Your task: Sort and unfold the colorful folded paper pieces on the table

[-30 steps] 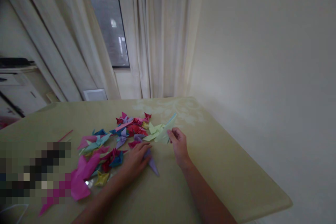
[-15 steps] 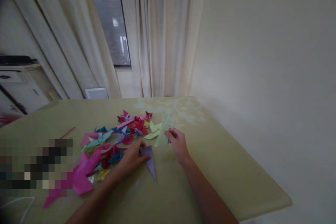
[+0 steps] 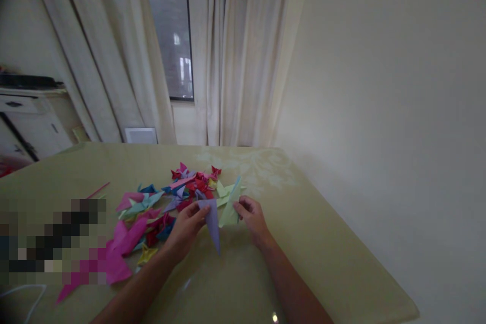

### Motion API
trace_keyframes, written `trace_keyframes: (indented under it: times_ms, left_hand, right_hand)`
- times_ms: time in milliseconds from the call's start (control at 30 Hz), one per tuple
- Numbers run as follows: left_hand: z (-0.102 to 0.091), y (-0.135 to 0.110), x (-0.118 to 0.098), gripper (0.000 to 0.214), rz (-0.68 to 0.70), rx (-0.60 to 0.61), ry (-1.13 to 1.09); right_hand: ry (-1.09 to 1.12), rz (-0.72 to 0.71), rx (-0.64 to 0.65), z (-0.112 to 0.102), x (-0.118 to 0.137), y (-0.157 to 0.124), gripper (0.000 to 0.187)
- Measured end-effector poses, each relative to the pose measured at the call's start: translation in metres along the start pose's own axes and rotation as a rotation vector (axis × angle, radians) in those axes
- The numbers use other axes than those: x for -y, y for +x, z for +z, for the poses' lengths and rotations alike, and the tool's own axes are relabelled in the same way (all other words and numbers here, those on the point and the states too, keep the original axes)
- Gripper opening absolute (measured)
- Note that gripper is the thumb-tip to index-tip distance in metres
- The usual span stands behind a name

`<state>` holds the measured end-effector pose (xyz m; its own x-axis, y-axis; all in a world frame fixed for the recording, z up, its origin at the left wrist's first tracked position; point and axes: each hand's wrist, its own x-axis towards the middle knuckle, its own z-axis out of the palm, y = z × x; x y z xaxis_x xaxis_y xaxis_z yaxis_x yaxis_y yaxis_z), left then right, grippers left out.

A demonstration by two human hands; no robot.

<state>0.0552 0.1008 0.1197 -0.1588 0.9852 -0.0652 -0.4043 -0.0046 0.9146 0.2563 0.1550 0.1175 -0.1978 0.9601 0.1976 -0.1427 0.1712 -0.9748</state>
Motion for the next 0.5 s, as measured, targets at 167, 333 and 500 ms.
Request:
trace_keyframes:
  times_ms: [167,333,500]
  left_hand:
    - [0.007,-0.008,0.001,0.051,-0.1,-0.089,-0.017]
    - [0.015,-0.013,0.005,0.03,-0.205,-0.122,-0.177]
    - [0.02,-0.018,0.006,0.031,-0.379,-0.114,-0.405]
  right_hand:
    - [0.111,-0.049,-0.084,0.004,0.0,-0.004,0.036]
    - [-0.009,-0.285,-0.102,0.017,0.007,-0.019,0.021]
    - [-0.39,-0.646,-0.007,0.031,0.003,-0.04,0.026]
